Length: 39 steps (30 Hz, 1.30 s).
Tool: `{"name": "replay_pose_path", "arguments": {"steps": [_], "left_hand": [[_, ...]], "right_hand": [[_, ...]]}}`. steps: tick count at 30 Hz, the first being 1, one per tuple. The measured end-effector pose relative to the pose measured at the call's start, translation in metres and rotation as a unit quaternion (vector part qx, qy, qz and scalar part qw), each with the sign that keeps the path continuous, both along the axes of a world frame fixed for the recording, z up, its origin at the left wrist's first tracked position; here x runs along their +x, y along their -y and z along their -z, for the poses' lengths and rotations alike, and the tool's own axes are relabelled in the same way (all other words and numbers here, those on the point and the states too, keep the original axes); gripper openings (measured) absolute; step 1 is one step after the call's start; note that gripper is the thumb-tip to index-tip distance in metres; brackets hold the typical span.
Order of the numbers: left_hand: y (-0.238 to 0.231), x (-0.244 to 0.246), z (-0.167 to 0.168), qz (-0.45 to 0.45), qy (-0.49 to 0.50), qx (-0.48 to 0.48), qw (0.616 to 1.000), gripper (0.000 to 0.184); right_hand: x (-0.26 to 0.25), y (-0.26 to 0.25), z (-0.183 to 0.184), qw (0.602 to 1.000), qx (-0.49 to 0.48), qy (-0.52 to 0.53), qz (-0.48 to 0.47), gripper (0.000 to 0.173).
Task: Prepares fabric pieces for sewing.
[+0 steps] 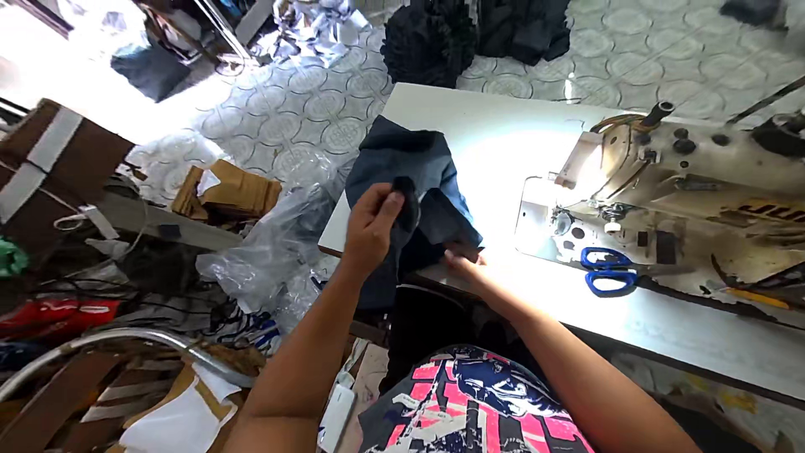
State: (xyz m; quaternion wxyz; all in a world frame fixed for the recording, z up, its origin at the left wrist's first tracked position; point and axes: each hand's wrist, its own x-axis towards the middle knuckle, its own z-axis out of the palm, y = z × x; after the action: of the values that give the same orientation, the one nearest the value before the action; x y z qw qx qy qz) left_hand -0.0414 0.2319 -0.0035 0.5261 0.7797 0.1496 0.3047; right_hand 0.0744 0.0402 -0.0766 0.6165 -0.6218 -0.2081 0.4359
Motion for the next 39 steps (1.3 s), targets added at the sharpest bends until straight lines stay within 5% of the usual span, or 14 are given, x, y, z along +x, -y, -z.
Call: {"name": "replay_pose_path", "arguments": {"steps": [4,7,9,11,13,15,18,22,25,27,29,33,36,39], "left_hand": [[-0.026,-0.06,0.019,-0.039,0.012,-0.018,0.999,0.018],[-0.029,-0.1,0.06,-0.019,-0.135,0.009,0.991,0.024],[-0.019,-0.114,0.069,0.041,-0.272,0.014,0.961,0.025],[-0.02,-0.121,0.057,0.151,-0.358,-0.017,0.921,0.026],[-0.035,-0.127,0.035,0.206,-0.349,-0.082,0.911,0.044],[-0.06,-0.126,0.01,0.143,-0.305,-0.125,0.933,0.065],[-0.107,-0.087,-0.014,-0.083,-0.283,-0.153,0.943,0.064],[-0.148,0.004,0.01,-0.175,-0.372,-0.054,0.91,0.093],[-0.126,0.075,0.028,-0.198,-0.505,0.09,0.835,0.11],[-0.116,0.098,0.03,-0.228,-0.509,0.112,0.822,0.098],[-0.114,0.101,0.027,-0.236,-0.482,0.114,0.836,0.067],[-0.118,0.081,0.022,-0.231,-0.473,0.155,0.836,0.038],[-0.119,0.079,0.002,-0.23,-0.399,0.154,0.874,0.037],[-0.099,0.093,-0.032,-0.191,-0.224,0.133,0.947,0.038]], "right_hand": [[0.017,0.011,-0.005,0.97,0.147,-0.189,0.041,0.066],[0.025,0.01,-0.004,0.919,0.204,-0.333,0.048,0.087],[0.026,-0.002,-0.003,0.925,0.148,-0.335,0.103,0.076],[0.021,-0.019,-0.007,0.941,0.076,-0.276,0.18,0.04],[0.015,-0.023,-0.024,0.972,0.083,-0.167,0.141,0.03],[0.01,-0.018,-0.052,0.99,0.13,0.017,0.059,0.032],[-0.001,-0.012,-0.088,0.95,0.166,0.264,0.017,0.024],[-0.008,-0.008,-0.104,0.916,0.161,0.365,-0.031,0.022],[-0.005,-0.008,-0.104,0.921,0.065,0.381,-0.04,0.024],[0.001,-0.008,-0.102,0.927,0.014,0.371,-0.043,0.029],[0.006,-0.007,-0.099,0.932,0.01,0.359,-0.037,0.038],[0.006,-0.007,-0.098,0.947,0.062,0.306,-0.08,0.087],[0.009,-0.01,-0.101,0.934,0.092,0.337,-0.078,0.074],[0.015,0.004,-0.102,0.942,0.087,0.315,-0.074,0.053]]}}
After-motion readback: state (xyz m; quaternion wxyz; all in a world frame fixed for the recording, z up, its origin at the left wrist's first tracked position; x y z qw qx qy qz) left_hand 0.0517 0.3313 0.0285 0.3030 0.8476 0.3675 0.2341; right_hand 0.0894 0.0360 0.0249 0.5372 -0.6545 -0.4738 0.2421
